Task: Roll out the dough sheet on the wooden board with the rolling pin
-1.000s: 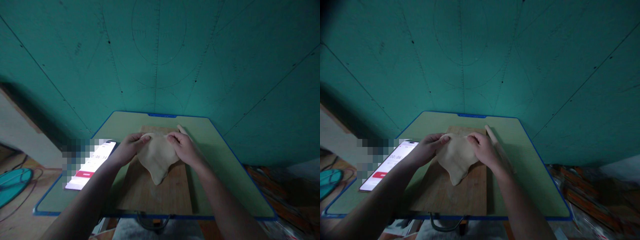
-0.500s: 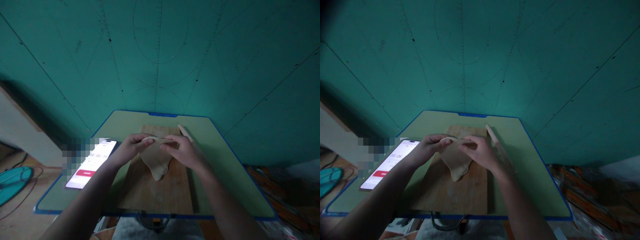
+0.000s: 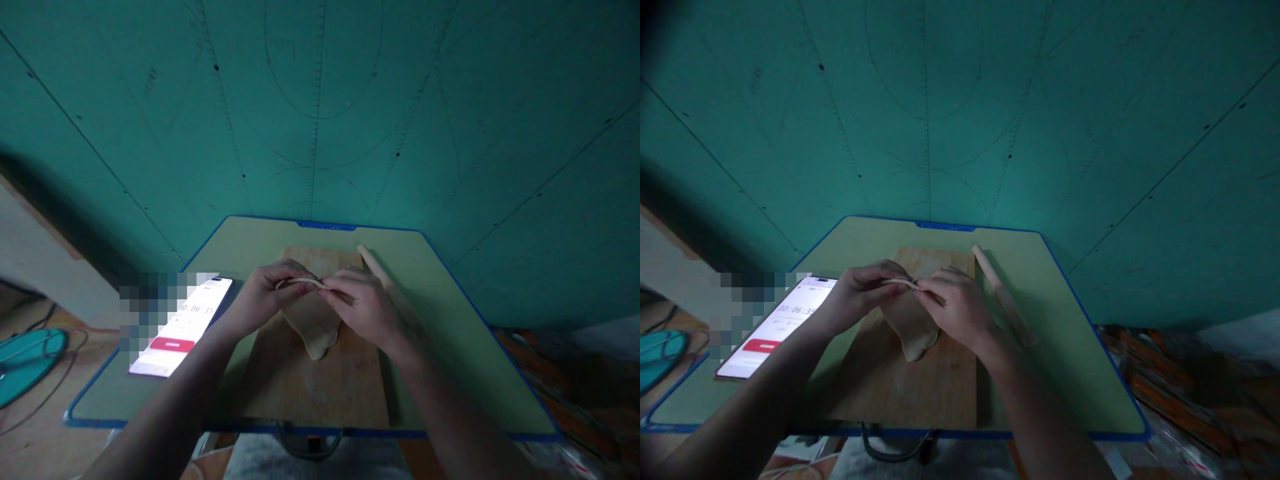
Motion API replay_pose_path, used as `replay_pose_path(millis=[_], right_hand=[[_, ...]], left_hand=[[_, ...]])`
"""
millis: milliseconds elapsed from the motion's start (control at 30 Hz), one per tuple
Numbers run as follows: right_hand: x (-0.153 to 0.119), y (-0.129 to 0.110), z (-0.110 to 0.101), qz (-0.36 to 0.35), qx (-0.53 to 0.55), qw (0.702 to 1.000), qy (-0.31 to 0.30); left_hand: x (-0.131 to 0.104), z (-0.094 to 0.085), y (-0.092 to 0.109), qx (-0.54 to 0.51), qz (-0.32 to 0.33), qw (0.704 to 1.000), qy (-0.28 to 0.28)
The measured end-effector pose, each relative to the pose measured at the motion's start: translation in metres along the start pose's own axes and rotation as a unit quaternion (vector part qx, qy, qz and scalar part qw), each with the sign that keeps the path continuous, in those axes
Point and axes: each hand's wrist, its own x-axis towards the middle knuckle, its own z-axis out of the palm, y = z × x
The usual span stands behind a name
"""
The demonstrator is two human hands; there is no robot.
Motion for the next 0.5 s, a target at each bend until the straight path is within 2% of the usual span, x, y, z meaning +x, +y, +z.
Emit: replay_pose_path(millis=[500], right_hand=[[0.0024,-0.0058,-0.0023,-0.001,0.045,0.999,0.02]], left_hand=[[-0.0017,0.002,0.0007,-0.011,-0.018,1.0,-0.007]])
